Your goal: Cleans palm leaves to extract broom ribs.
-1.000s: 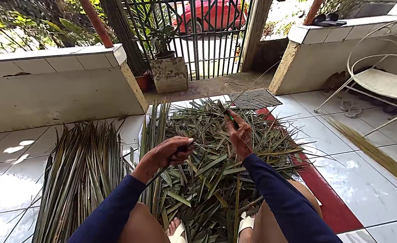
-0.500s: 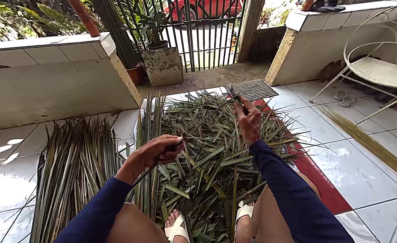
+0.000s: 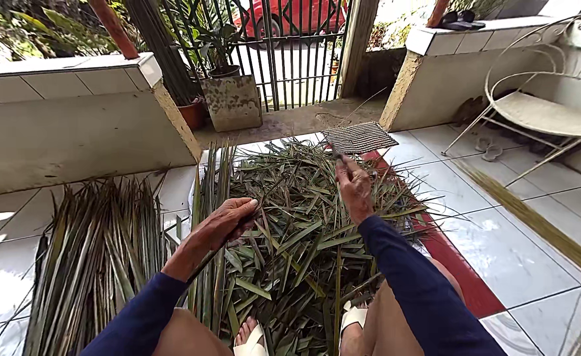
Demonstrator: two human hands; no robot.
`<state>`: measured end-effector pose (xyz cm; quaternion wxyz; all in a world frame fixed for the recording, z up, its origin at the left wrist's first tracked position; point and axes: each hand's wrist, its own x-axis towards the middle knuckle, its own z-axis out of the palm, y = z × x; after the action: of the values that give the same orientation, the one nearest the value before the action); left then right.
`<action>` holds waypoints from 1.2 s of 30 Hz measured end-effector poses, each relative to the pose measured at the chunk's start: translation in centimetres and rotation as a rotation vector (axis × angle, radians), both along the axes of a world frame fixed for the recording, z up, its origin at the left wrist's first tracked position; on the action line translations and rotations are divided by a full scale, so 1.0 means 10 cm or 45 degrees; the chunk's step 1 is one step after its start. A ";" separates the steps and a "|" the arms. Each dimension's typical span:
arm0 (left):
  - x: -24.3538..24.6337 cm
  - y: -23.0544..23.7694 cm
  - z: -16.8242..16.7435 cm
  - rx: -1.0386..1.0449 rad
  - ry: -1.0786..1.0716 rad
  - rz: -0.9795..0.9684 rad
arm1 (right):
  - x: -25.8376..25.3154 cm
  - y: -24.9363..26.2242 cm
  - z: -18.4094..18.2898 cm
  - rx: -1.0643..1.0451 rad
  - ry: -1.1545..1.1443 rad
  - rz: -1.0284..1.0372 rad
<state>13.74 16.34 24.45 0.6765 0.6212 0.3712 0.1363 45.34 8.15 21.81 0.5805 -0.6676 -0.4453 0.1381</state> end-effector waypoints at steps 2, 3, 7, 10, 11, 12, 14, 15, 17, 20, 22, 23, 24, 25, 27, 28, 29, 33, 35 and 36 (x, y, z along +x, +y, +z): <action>0.13 0.01 0.01 0.116 0.011 0.036 | -0.33 -0.04 -0.04 -0.116 -0.049 0.187; 0.19 0.01 0.02 0.164 0.008 0.047 | -0.45 -0.04 -0.06 -0.161 -0.066 0.271; 0.42 0.01 0.05 0.296 -0.018 0.053 | -0.71 -0.02 -0.13 -0.156 -0.140 0.436; 0.54 0.01 0.05 0.385 -0.034 0.048 | -0.72 -0.01 -0.12 -0.151 -0.147 0.464; 0.57 0.01 0.05 0.422 -0.041 0.040 | -0.72 -0.01 -0.12 -0.143 -0.143 0.467; 0.59 0.02 0.03 0.463 -0.043 0.033 | -0.72 -0.02 -0.12 -0.133 -0.138 0.472; 0.60 0.03 0.02 0.539 -0.034 0.016 | -0.71 -0.03 -0.12 -0.124 -0.134 0.486; 0.61 0.04 0.01 0.573 -0.024 0.003 | -0.70 -0.04 -0.12 -0.119 -0.128 0.493; 0.61 0.04 0.00 0.630 -0.006 -0.017 | -0.70 -0.05 -0.12 -0.109 -0.128 0.490; 0.61 0.03 -0.01 0.679 -0.007 -0.028 | -0.70 -0.06 -0.13 -0.115 -0.156 0.437; 0.60 0.01 0.01 0.699 -0.005 -0.019 | -0.71 -0.05 -0.13 -0.104 -0.188 0.407; 0.60 0.00 0.02 0.706 0.005 -0.014 | -0.71 -0.05 -0.14 -0.093 -0.203 0.392; 0.59 0.00 0.03 0.709 0.008 -0.008 | -0.72 -0.05 -0.13 -0.094 -0.210 0.383; 0.59 -0.01 0.03 0.705 0.008 -0.002 | -0.73 -0.05 -0.12 -0.098 -0.212 0.376; 0.58 -0.01 0.05 0.692 0.001 0.010 | -0.72 -0.04 -0.11 -0.092 -0.213 0.367; 0.58 -0.02 0.06 0.688 0.003 0.016 | -0.72 -0.04 -0.11 -0.090 -0.213 0.365; 0.57 -0.04 0.07 0.689 0.006 0.020 | -0.72 -0.04 -0.12 -0.092 -0.209 0.360; 0.54 -0.05 0.07 0.709 0.010 0.038 | -0.73 -0.04 -0.11 -0.114 -0.250 0.330; 0.54 -0.05 0.07 0.732 0.012 0.038 | -0.73 -0.05 -0.11 -0.117 -0.275 0.313; 0.53 -0.05 0.07 0.739 0.010 0.037 | -0.73 -0.05 -0.11 -0.115 -0.282 0.302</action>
<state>19.08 15.86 25.16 0.4669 0.7841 0.3281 0.2440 38.03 7.62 20.76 0.4768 -0.6469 -0.5756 0.1510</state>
